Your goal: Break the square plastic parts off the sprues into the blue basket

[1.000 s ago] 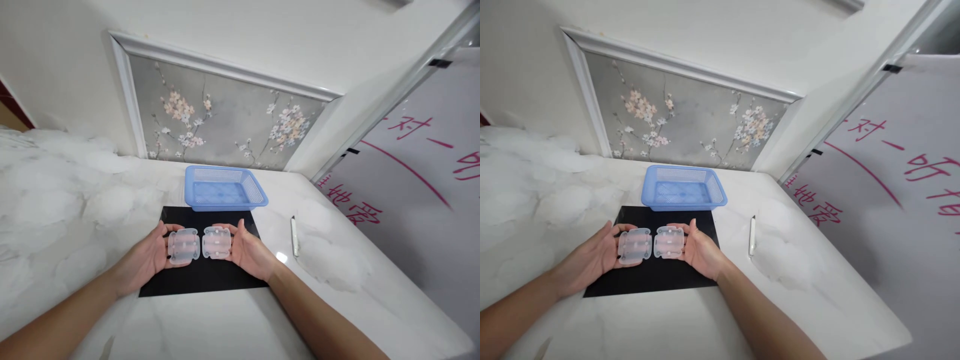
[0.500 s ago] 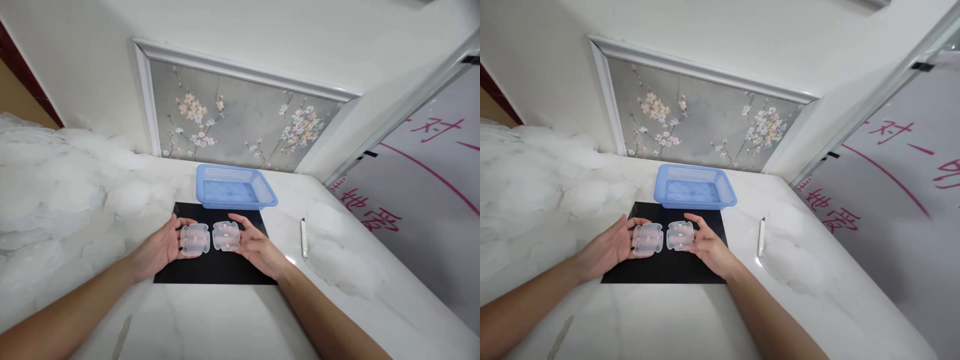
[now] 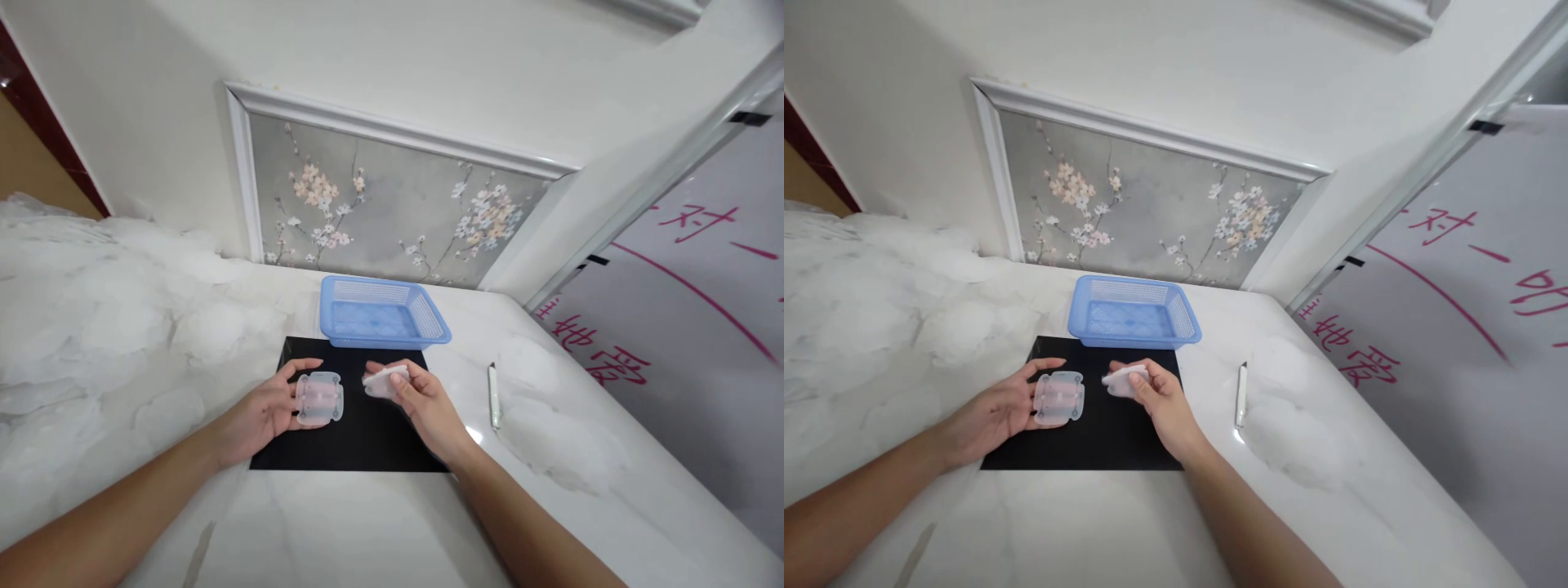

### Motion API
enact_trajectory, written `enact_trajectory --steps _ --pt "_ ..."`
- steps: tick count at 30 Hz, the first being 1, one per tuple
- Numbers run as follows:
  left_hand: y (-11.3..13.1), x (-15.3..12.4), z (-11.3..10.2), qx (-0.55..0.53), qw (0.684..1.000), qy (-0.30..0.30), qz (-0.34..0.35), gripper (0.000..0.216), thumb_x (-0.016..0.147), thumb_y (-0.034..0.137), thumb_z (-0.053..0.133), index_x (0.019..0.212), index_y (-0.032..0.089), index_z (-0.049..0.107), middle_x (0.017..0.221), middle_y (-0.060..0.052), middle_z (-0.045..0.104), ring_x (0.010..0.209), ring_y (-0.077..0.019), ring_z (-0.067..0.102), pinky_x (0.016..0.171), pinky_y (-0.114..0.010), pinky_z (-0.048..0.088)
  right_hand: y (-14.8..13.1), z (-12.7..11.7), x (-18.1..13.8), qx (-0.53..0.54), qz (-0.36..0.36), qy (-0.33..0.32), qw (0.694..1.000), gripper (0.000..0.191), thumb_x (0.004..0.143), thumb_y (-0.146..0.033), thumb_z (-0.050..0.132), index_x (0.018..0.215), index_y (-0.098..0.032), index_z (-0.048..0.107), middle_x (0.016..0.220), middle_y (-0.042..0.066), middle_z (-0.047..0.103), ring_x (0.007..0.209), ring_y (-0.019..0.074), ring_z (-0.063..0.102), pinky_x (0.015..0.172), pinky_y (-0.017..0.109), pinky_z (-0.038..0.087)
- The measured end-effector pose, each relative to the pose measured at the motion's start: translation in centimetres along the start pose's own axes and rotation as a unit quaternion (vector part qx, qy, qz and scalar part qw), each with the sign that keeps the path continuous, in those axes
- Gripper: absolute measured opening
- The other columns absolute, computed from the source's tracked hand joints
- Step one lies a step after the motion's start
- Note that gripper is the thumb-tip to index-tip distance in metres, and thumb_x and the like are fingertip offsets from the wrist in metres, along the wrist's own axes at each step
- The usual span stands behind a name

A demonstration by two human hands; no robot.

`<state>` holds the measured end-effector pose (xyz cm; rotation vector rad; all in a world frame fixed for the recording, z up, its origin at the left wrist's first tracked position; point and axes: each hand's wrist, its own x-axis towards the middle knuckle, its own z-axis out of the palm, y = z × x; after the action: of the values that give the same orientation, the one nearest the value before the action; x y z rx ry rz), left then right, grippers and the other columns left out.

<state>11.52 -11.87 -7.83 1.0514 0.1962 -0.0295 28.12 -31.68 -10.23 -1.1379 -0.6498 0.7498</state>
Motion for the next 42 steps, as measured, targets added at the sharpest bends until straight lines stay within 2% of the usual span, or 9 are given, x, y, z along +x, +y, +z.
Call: enact_trajectory --steps 2,5,11,13,20,30,35,38,42 --pt "-0.2 0.0 -0.1 0.044 0.999 -0.020 0.018 0.069 0.068 0.008 0.068 0.131 0.028 0.046 0.122 -0.007 0.065 0.118 -0.0267 0.056 0.103 -0.047 0.041 0.1 0.1 0.1 0.084 0.052 -0.009 0.995 0.031 0.081 -0.043 0.071 0.103 -0.021 0.066 0.115 0.007 0.068 0.107 0.0261 0.062 0.097 0.047 0.045" --pt "-0.3 0.1 0.1 0.130 0.991 -0.009 0.024 0.059 0.071 0.012 0.071 0.126 0.025 0.055 0.119 -0.007 0.067 0.115 -0.0243 0.058 0.104 -0.039 0.039 0.2 0.4 0.4 0.156 0.119 -0.032 0.980 0.037 0.084 -0.047 0.067 0.106 -0.018 0.064 0.110 0.009 0.069 0.101 0.0247 0.065 0.095 0.045 0.048" --pt "-0.2 0.4 0.5 0.184 0.973 0.138 0.034 0.036 0.064 0.036 0.083 0.095 0.022 0.071 0.110 -0.007 0.071 0.105 -0.0269 0.061 0.091 -0.035 0.046 -0.1 0.4 0.9 0.200 0.135 -0.058 0.969 0.049 0.095 -0.057 0.042 0.113 -0.016 0.060 0.111 0.011 0.069 0.101 0.0236 0.067 0.096 0.044 0.047" --pt "-0.3 0.4 0.6 0.175 0.971 0.159 0.041 0.038 0.069 0.047 0.078 0.096 0.022 0.072 0.112 -0.007 0.070 0.109 -0.0268 0.059 0.089 -0.032 0.047 -0.1 0.4 0.9 0.200 0.133 -0.055 0.969 0.052 0.096 -0.058 0.037 0.114 -0.015 0.059 0.112 0.012 0.068 0.101 0.0236 0.067 0.097 0.044 0.047" --pt "-0.2 0.3 0.6 0.121 0.986 0.115 0.016 0.035 0.086 0.045 0.064 0.112 0.023 0.065 0.110 -0.006 0.071 0.103 -0.0222 0.063 0.087 -0.030 0.051 0.3 0.3 0.8 0.188 0.137 -0.076 0.970 0.054 0.094 -0.061 0.037 0.115 -0.016 0.059 0.113 0.013 0.067 0.104 0.0238 0.066 0.098 0.045 0.046" --pt "0.3 0.4 1.0 0.007 0.991 0.136 -0.015 0.053 0.096 0.055 0.033 0.125 0.016 0.056 0.118 -0.012 0.068 0.114 -0.0259 0.060 0.097 -0.039 0.047 0.5 0.4 0.4 0.140 0.133 -0.068 0.979 0.054 0.088 -0.067 0.047 0.109 -0.019 0.059 0.110 0.012 0.068 0.107 0.0257 0.064 0.094 0.045 0.048" --pt "0.2 0.2 0.7 0.015 0.993 0.119 -0.012 0.056 0.094 0.059 0.034 0.127 0.017 0.054 0.119 -0.012 0.068 0.115 -0.0262 0.059 0.100 -0.041 0.044 0.3 0.5 0.1 0.150 0.133 -0.068 0.977 0.054 0.083 -0.065 0.056 0.107 -0.017 0.061 0.106 0.011 0.068 0.104 0.0259 0.064 0.094 0.045 0.047" --pt "0.2 0.2 0.5 0.023 0.994 0.106 -0.010 0.056 0.093 0.060 0.037 0.126 0.018 0.054 0.120 -0.012 0.066 0.117 -0.0271 0.057 0.101 -0.042 0.043 0.1 0.4 -0.1 0.137 0.125 -0.065 0.980 0.044 0.080 -0.055 0.068 0.102 -0.018 0.061 0.105 0.010 0.068 0.101 0.0247 0.064 0.092 0.044 0.047" --pt "-0.6 0.3 0.9 0.075 0.993 0.087 0.006 0.052 0.092 0.057 0.044 0.128 0.021 0.053 0.124 -0.011 0.063 0.119 -0.0280 0.055 0.100 -0.043 0.043 0.3 1.6 -0.2 0.066 0.093 -0.081 0.990 0.033 0.072 -0.041 0.079 0.080 -0.019 0.055 0.106 0.006 0.066 0.095 0.0205 0.062 0.084 0.037 0.048"
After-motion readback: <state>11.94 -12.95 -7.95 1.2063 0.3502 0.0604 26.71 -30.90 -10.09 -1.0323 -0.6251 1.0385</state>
